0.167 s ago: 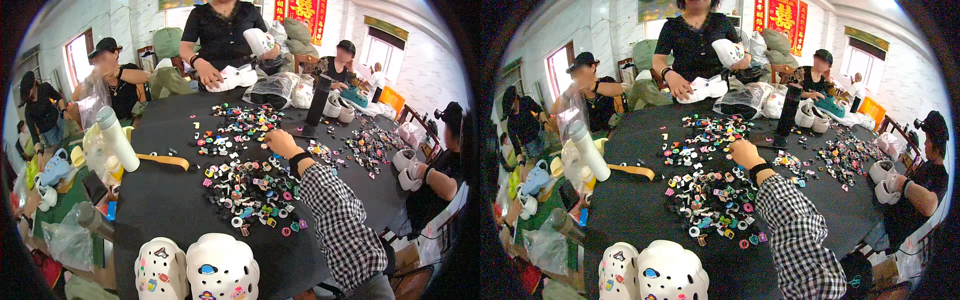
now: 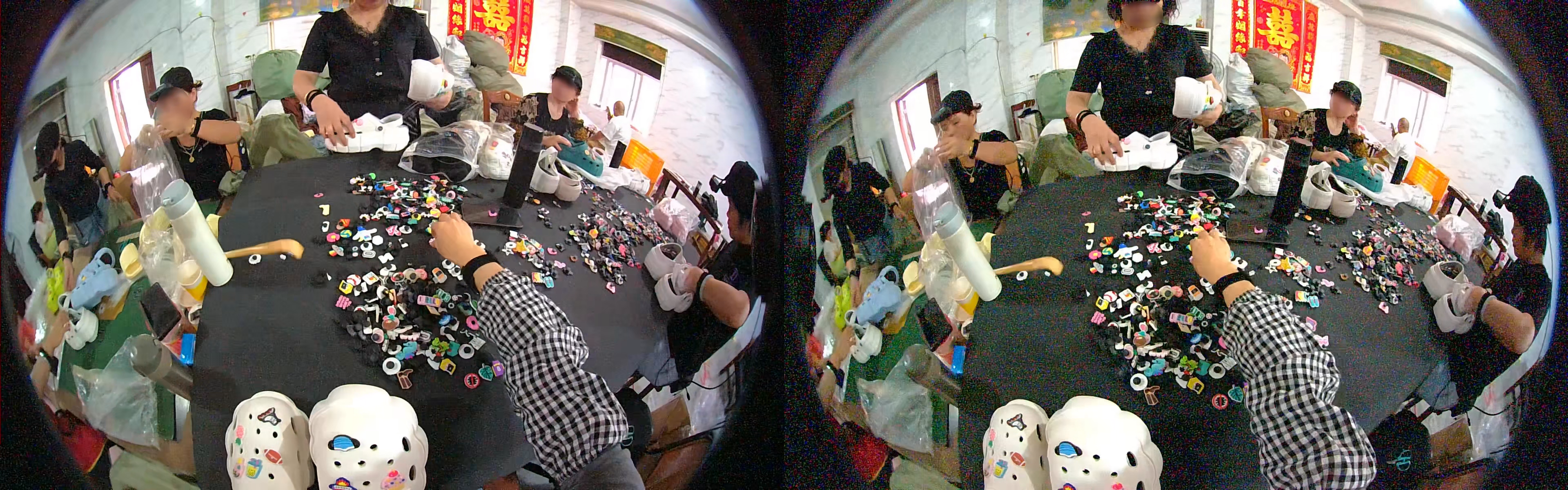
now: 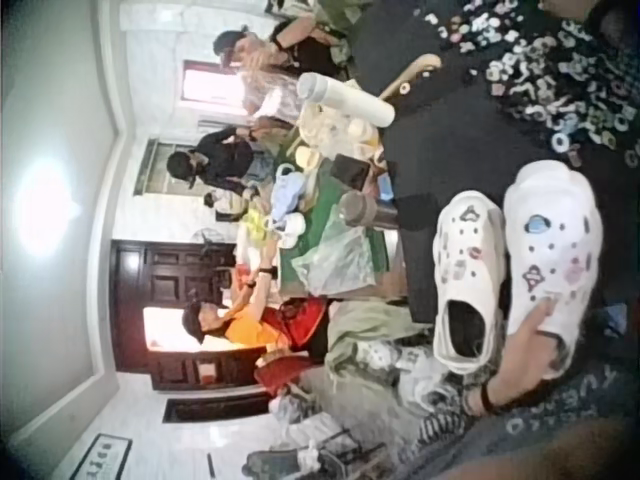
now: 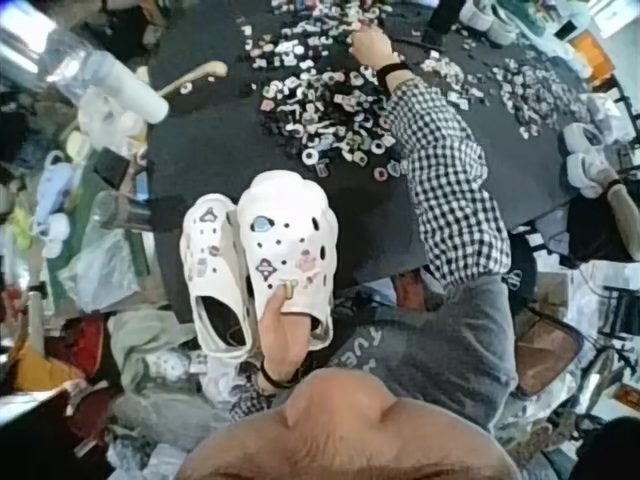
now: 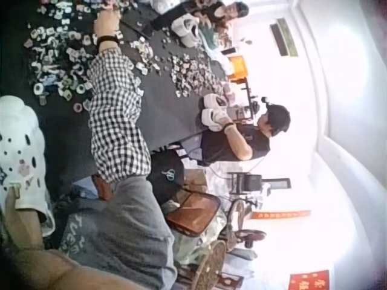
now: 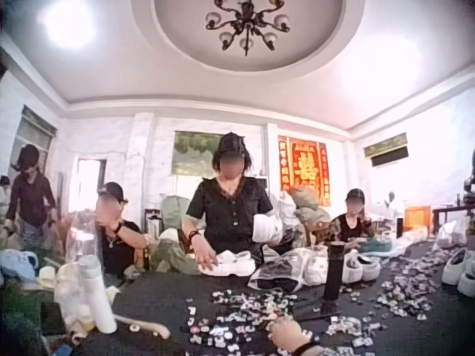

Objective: Attaching decorative charms to clogs at a workshop table.

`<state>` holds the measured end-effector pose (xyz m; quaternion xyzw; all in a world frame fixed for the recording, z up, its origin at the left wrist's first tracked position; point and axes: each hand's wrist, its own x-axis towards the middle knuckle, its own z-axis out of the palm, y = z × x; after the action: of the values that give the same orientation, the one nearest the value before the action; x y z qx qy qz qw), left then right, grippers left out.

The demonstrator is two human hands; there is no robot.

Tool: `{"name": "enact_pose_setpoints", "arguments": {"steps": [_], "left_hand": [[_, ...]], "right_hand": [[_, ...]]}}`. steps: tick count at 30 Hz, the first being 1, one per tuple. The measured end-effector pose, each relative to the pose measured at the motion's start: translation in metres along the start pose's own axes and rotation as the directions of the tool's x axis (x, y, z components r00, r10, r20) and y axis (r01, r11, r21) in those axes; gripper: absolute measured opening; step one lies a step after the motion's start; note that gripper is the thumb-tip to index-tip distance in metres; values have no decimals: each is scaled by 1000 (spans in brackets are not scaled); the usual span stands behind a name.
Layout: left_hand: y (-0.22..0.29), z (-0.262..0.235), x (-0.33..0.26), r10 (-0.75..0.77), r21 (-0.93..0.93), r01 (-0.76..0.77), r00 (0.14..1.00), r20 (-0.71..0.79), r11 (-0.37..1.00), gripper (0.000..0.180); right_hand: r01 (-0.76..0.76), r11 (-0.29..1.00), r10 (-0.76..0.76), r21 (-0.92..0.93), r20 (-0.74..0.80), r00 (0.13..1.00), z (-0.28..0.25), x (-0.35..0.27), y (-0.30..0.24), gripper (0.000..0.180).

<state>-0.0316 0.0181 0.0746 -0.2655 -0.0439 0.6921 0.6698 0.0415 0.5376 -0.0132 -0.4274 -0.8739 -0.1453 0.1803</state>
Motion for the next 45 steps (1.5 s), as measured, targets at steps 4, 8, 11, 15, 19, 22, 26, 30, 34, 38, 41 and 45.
{"name": "enact_pose_setpoints", "arguments": {"steps": [4, 8, 11, 15, 19, 22, 26, 30, 34, 38, 41, 45], "left_hand": [[-3, 1, -3, 40, 62, -41, 999, 5, 997, 46], [-7, 6, -2, 3, 122, -1, 1000, -13, 993, 45], [-1, 1, -5, -17, 174, 22, 999, -27, 985, 45], [0, -1, -7, -30, 236, 39, 999, -44, 971, 45], [0, -3, -7, -14, 285, 27, 999, -47, 958, 45], [1, -6, -7, 40, 324, -26, 998, -38, 946, 44], [5, -11, -7, 46, 370, -26, 998, -44, 929, 44], [1, -5, -6, 92, 417, -61, 994, -55, 907, 44], [-6, -2, -8, 120, 464, -84, 992, -48, 882, 44], [0, -9, -9, 150, 520, -109, 988, -38, 847, 44], [-1, -9, -8, 149, 572, -103, 988, -34, 814, 44], [17, -29, -12, 199, 630, -154, 980, -1, 761, 44]], "right_hand": [[56, 988, -57, 144, 2, 998, -9, 0, 0, 16], [99, 971, -107, 217, 29, 994, -11, -1, -2, 10], [-80, 849, 51, 522, 70, 996, -24, -6, -17, 11], [-168, 782, 188, 600, 30, 982, -45, -7, 25, 16], [-234, 719, 318, 654, -10, 948, -68, -19, 96, 12], [-374, 699, 402, 610, 97, 910, -69, -34, 120, 17], [-460, 778, 506, 428, 6, 862, -62, -67, 171, 23], [-347, 691, 396, 634, 70, 916, -109, -61, 136, 20], [-234, 655, 187, 719, 146, 972, -128, -58, 92, 20], [-218, 753, -10, 621, 341, 940, -133, -66, 37, 21], [-111, 888, 13, 446, 217, 976, -93, -76, 29, 26], [-133, 949, 53, 284, 274, 960, -80, -83, -34, 28]]}}
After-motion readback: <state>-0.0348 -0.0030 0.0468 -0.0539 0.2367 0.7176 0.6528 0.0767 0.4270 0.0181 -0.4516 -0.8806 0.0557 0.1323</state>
